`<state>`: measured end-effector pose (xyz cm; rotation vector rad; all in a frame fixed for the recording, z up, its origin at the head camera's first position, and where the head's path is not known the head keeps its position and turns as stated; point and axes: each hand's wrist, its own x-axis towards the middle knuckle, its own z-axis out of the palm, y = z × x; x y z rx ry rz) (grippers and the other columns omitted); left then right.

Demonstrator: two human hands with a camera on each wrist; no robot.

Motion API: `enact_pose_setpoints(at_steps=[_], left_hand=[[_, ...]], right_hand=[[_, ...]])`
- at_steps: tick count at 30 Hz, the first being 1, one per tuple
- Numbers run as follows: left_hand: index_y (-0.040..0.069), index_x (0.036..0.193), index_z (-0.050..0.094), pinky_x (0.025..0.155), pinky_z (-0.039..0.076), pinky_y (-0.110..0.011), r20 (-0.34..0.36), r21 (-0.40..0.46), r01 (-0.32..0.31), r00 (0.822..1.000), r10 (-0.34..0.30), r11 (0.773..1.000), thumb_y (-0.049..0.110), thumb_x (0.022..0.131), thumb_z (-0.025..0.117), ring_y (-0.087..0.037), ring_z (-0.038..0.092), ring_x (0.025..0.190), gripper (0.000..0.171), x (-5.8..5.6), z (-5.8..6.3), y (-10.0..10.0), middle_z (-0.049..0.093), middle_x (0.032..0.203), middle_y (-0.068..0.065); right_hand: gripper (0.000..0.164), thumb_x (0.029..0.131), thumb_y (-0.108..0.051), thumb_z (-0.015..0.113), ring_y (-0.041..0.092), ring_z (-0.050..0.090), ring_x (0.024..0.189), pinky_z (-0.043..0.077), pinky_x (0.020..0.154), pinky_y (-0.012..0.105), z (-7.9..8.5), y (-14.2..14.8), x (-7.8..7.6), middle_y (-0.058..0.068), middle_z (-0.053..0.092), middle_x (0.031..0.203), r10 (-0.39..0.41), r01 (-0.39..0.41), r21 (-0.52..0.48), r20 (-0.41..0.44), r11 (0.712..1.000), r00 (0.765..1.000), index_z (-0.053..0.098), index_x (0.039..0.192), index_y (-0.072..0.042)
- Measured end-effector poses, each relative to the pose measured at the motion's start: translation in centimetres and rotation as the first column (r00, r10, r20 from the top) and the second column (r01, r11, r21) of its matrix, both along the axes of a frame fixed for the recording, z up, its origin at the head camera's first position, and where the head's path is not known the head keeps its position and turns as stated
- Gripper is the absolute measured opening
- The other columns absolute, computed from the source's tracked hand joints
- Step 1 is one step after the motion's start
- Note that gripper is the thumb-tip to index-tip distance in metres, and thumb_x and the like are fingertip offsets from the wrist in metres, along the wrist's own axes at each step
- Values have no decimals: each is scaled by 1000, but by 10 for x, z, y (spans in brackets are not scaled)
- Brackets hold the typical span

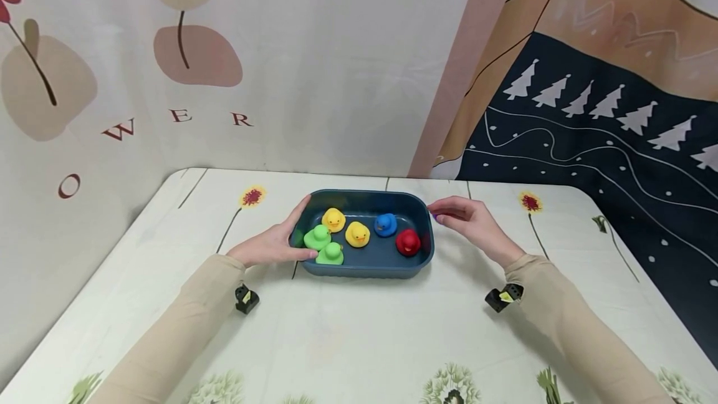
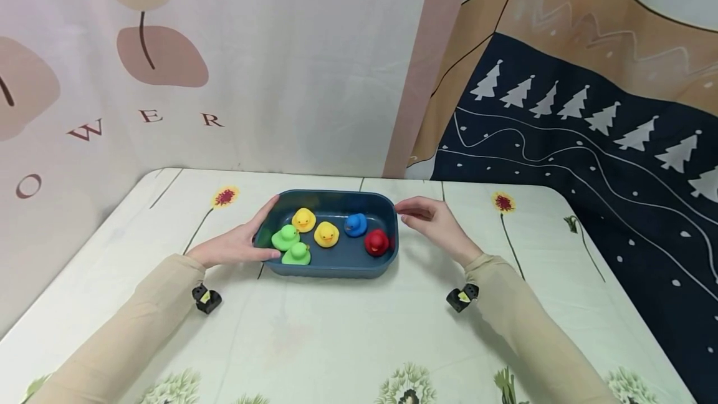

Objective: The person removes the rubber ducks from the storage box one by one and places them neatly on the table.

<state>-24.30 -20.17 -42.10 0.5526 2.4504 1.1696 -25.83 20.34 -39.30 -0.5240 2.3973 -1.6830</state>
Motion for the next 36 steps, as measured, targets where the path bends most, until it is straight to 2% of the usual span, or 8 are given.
enact_pose_setpoints(at_steps=[8, 18, 28, 36], left_hand=[[28, 154, -12, 105, 27, -61, 5, -2, 1, 1000, -1, 1000, 44, 83, 74, -44, 31, 134, 113, -1, -1, 0, 16, 155, -25], [28, 154, -12, 106, 25, -61, 7, 8, 3, 1000, -3, 1000, 44, 83, 74, -44, 28, 136, 113, -1, -1, 0, 14, 156, -24], [28, 154, -12, 106, 25, -61, 5, 8, -2, 1000, 2, 1000, 44, 83, 74, -45, 27, 136, 112, 0, 1, 0, 13, 156, -24], [29, 154, -12, 105, 24, -64, 8, 0, -4, 1000, 4, 1000, 40, 84, 73, -45, 24, 138, 110, 1, -1, -1, 10, 158, -22]], right_hand=[[29, 95, -6, 60, 29, 57, 115, 47, 92, 25, 3, -10, -2, 17, 61, 124, 40, -39, -12, 17, 999, 999, 62, 123, 2], [31, 95, -12, 62, 35, 54, 118, 47, 93, 27, 9, -24, -5, 14, 61, 124, 96, -96, -3, 76, 995, 992, 62, 125, -3], [32, 95, -10, 60, 42, 52, 117, 49, 92, 31, 13, -43, -11, 15, 60, 123, 141, -136, -54, 102, 989, 985, 60, 125, 1], [30, 95, -8, 59, 32, 56, 113, 47, 94, 35, 9, -64, -22, 19, 58, 125, 127, -124, -37, 114, 992, 985, 61, 124, 0]])
